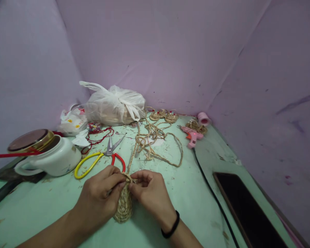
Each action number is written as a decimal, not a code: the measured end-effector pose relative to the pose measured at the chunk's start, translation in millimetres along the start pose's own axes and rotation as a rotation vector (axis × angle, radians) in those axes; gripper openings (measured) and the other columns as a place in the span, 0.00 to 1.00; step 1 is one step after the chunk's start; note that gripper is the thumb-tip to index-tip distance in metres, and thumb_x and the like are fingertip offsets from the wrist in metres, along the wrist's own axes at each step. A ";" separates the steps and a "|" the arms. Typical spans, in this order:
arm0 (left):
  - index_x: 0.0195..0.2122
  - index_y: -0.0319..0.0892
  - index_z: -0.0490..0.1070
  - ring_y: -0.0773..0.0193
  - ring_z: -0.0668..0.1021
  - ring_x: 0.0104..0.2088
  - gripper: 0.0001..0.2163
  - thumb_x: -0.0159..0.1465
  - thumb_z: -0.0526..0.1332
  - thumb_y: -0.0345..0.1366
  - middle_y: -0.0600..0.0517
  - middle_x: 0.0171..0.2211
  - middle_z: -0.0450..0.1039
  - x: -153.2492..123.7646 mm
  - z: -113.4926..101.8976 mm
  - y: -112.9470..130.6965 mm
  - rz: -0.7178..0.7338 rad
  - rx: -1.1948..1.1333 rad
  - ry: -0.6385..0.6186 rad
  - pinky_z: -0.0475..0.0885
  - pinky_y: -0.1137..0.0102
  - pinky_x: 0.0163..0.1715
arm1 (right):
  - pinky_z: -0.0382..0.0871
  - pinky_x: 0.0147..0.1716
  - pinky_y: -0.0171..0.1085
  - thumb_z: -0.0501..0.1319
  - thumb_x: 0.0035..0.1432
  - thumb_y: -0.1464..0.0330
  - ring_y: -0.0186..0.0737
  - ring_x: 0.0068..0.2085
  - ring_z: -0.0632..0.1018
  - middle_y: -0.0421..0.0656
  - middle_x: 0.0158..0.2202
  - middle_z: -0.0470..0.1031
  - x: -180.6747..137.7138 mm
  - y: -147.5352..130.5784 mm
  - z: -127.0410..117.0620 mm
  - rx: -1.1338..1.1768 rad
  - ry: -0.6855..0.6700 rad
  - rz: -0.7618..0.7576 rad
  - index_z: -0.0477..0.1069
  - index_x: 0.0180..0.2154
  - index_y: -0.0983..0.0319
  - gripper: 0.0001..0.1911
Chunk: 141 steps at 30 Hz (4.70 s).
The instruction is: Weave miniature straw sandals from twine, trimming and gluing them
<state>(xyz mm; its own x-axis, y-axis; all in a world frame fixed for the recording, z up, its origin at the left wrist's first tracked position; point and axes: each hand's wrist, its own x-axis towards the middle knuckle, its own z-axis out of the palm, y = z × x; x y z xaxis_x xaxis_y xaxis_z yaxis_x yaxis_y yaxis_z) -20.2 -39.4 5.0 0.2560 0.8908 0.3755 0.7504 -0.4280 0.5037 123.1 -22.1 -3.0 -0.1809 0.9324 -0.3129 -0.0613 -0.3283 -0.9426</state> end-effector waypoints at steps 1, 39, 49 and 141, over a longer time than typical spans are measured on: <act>0.27 0.42 0.72 0.66 0.70 0.25 0.10 0.57 0.52 0.28 0.51 0.25 0.65 0.0 0.2 0.1 -0.007 -0.020 0.002 0.66 0.73 0.26 | 0.65 0.21 0.31 0.65 0.36 0.72 0.29 0.19 0.70 0.38 0.19 0.73 -0.1 -0.4 0.3 -0.007 0.000 -0.001 0.72 0.25 0.66 0.08; 0.20 0.38 0.68 0.69 0.67 0.18 0.04 0.44 0.61 0.32 0.56 0.16 0.66 24.0 -0.9 -17.2 -0.638 -1.027 -0.305 0.60 0.74 0.19 | 0.71 0.24 0.34 0.67 0.39 0.63 0.31 0.21 0.72 0.39 0.19 0.72 -5.0 -1.3 2.9 0.127 -0.108 -0.055 0.73 0.25 0.64 0.11; 0.18 0.34 0.71 0.68 0.71 0.16 0.05 0.38 0.64 0.29 0.52 0.15 0.70 24.1 -0.5 -11.6 -0.813 -1.356 -0.331 0.65 0.73 0.20 | 0.67 0.25 0.33 0.58 0.50 0.71 0.35 0.25 0.73 0.43 0.24 0.74 -7.4 2.0 -6.7 -0.362 -0.049 -0.574 0.74 0.27 0.63 0.06; 0.17 0.35 0.73 0.72 0.67 0.15 0.05 0.36 0.66 0.27 0.55 0.13 0.69 32.0 -5.5 -23.4 -0.648 -1.032 -0.466 0.61 0.77 0.16 | 0.41 0.12 0.28 0.60 0.37 0.68 0.22 0.13 0.55 0.31 0.11 0.57 -4.8 -6.1 0.5 0.174 -0.107 0.197 0.63 0.16 0.64 0.08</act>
<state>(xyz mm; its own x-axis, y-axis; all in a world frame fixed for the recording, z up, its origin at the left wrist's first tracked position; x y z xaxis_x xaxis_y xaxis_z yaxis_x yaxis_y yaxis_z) -33.0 -1.7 9.6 0.3683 0.8581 -0.3577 0.0584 0.3626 0.9301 123.8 -24.6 4.4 -0.3077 0.8298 -0.4656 -0.1808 -0.5314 -0.8276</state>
